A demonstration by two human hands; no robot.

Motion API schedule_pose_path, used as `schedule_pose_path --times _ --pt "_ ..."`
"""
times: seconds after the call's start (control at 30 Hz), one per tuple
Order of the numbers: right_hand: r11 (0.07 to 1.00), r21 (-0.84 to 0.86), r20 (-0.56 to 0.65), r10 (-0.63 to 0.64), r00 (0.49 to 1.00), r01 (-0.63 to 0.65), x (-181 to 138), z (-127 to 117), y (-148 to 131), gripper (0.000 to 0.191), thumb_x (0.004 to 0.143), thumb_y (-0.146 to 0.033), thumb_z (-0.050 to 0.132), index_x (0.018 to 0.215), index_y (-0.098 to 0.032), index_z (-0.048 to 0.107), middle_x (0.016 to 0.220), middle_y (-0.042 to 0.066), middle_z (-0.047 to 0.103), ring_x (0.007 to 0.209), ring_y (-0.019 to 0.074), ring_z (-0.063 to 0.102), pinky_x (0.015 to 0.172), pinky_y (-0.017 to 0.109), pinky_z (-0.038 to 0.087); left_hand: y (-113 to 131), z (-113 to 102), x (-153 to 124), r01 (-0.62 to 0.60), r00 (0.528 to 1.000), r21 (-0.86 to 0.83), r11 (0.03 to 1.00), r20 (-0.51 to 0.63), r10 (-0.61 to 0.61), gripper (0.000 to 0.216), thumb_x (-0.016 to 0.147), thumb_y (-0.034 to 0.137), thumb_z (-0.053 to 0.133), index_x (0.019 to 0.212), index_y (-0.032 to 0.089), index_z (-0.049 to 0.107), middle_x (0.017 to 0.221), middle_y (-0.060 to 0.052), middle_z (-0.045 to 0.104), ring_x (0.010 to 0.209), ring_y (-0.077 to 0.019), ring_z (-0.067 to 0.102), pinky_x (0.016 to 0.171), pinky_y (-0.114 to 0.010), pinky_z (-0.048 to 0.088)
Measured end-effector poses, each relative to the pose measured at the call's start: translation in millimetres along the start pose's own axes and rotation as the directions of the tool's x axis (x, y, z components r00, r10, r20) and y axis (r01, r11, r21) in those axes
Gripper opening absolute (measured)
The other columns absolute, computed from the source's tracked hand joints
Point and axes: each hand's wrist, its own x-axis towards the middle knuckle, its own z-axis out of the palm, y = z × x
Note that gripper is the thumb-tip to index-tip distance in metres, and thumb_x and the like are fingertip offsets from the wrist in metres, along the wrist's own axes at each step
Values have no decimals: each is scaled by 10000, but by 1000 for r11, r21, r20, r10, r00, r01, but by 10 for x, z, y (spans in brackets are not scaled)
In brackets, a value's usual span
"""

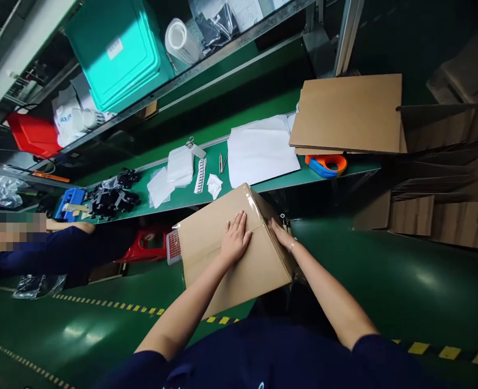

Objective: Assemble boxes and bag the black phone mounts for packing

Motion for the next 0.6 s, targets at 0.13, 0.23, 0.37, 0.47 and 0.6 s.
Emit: schedule_pose_path --times 0.13,0.23,0.37,0.47,0.6 --pt "989 -89 13 -118 993 118 -879 38 190 792 889 -736 241 1538 -287 175 1610 -38 135 1492 212 106 1239 427 97 42 -16 16 5 1000 -52 999 -5 -5 613 962 358 372 1529 176 225 1578 -108 273 1460 -254 250 1195 -485 181" --pt "982 -142 -23 -131 991 127 -1184 2 381 680 946 -644 164 1536 -305 157 1597 -49 175 1471 198 202 1217 448 223 119 -16 42 -9 999 -132 991 -32 5 611 956 379 401 1521 201 252 1574 -89 292 1457 -240 261 1207 -465 154" --pt "953 -298 -39 53 998 -62 -1124 -311 506 681 923 -679 206 1499 -327 293 1525 -37 372 1423 230 332 1169 474 341 87 -81 46 -43 997 -296 954 -78 20 589 949 375 425 1502 221 296 1561 -85 325 1448 -220 286 1209 -455 164" --pt "844 -527 -165 15 986 -101 -970 -431 205 682 912 -673 277 1489 -314 334 1508 -3 405 1413 273 350 1178 519 302 -201 -208 -158 -10 986 -433 901 -154 -63 580 945 328 412 1502 221 289 1567 -82 311 1455 -197 268 1203 -433 201" --pt "511 -776 260 -278 925 371 -707 315 -426 603 959 -519 315 1521 -312 240 1572 -9 268 1461 265 245 1198 548 192 -858 -304 -689 262 869 -598 758 -195 -455 574 919 251 412 1481 170 327 1584 -104 257 1480 -213 185 1217 -461 111"
